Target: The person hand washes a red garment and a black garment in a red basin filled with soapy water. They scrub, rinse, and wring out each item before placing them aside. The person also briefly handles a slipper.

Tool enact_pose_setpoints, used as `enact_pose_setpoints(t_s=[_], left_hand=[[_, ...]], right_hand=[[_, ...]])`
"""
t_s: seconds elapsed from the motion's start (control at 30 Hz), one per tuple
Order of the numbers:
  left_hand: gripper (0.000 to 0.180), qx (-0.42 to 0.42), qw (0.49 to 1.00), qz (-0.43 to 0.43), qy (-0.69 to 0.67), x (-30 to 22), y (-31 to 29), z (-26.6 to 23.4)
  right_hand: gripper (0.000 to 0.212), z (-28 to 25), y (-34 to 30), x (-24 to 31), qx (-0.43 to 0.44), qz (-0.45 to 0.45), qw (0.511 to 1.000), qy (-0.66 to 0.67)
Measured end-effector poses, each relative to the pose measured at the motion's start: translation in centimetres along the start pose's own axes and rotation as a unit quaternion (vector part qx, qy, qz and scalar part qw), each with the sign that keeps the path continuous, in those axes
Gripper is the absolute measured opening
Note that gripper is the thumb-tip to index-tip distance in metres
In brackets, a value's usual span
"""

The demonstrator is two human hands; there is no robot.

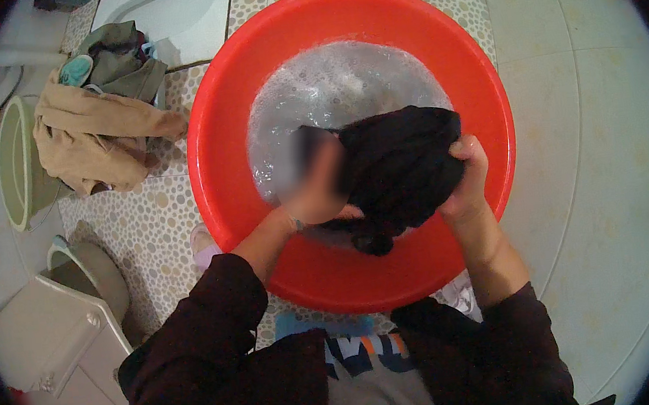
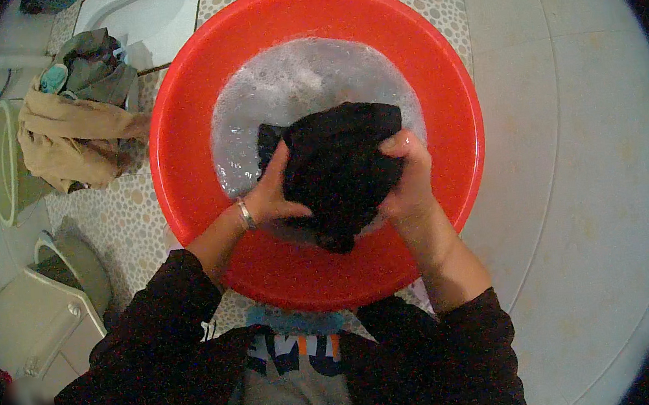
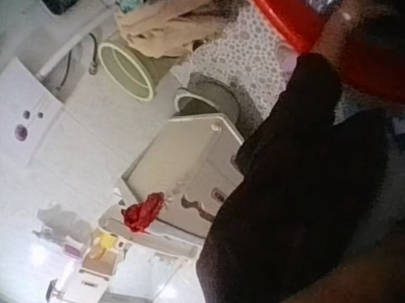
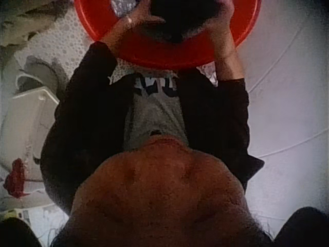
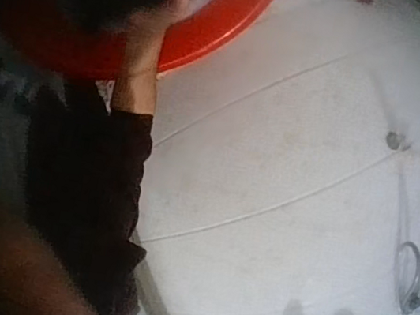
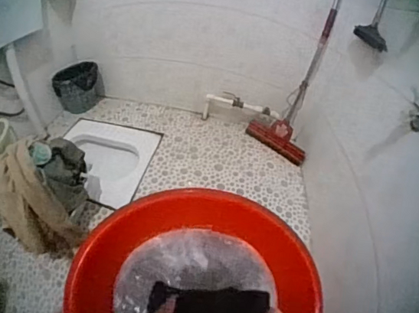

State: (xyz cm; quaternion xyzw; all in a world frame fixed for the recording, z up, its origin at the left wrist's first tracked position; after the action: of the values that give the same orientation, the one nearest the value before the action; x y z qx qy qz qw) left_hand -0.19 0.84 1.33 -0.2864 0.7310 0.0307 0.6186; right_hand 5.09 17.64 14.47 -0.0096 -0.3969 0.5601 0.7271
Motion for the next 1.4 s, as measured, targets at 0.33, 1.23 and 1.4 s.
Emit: enact_pose_setpoints(t_s=[0.33, 1.23, 1.4], left_hand=[[0.054, 0.129, 0.955, -0.223, -0.148, 3.0, 0.4, 1.8], [0.031, -0.078, 0.919, -0.354, 0.156, 14.8, 2.8, 2.8], [0.032, -0.198, 0.904, -0.369, -0.078, 11.8, 3.1, 1.0]], right_hand=[[0.03, -12.4, 6.6, 5.4, -0.16, -0.07, 0.952, -0.25], [0.062, -9.2, 0.3, -16.0, 0.151, -0.275, 0.554, -0.771], [0.052, -8.9, 5.4, -16.2, 0.037, -0.296, 0.633, -0.714]])
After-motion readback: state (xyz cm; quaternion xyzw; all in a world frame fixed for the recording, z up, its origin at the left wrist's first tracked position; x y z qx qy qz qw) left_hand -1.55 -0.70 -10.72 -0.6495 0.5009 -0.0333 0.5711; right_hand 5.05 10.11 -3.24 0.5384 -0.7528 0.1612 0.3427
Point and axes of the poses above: each hand's wrist, its own y-axis towards the middle knuckle, its own z-axis out of the palm, x = y × z, the point moved 5 cm from there along y, towards the middle knuckle, and after that the axes turned 12 degrees about -z, right-handed, at the moved point
